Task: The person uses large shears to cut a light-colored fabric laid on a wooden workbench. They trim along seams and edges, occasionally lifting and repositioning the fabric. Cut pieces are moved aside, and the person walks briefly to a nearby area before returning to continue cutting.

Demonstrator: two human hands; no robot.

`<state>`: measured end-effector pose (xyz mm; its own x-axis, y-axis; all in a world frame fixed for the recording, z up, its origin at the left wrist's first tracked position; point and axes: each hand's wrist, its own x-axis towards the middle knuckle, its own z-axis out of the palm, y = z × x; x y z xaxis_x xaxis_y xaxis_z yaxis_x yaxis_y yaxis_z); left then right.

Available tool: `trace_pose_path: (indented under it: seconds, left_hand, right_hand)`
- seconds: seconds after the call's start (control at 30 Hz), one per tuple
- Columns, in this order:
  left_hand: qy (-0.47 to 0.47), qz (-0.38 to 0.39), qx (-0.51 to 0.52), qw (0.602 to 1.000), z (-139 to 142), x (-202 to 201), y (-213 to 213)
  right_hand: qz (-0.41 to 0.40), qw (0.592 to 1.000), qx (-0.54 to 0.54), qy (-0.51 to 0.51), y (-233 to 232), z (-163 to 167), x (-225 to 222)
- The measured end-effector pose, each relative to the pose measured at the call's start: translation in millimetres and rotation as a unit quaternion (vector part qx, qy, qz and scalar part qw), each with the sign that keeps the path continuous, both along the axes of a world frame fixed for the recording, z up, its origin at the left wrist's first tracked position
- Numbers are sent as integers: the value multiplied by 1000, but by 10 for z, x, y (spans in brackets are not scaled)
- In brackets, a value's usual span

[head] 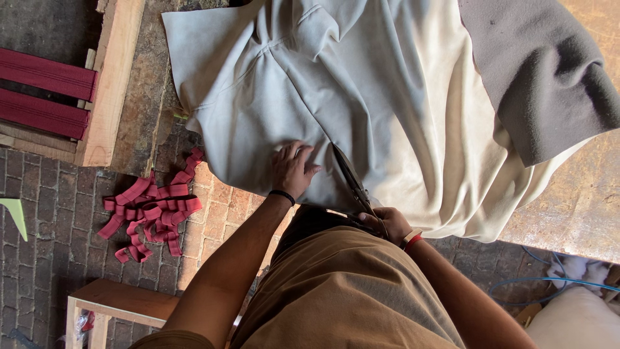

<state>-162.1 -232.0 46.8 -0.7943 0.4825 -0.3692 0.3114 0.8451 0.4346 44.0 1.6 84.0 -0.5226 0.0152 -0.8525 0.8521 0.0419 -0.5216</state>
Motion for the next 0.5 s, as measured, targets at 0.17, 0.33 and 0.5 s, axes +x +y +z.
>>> trace_pose_path:
  seconds: [0.17, 0.33, 0.5]
  left_hand:
    - [259, 297, -31, 919, 29, -301, -625]
    - [20, 438, -6, 899, 6, -578, -1114]
    - [35, 429, -18, 902, 17, -717, -1268]
  right_hand:
    - [7, 1000, 7, -5, 19, -33, -25]
    - [7, 1000, -5, -6, 50, -42, -36]
    - [-17, 999, -23, -17, 34, -26, -55]
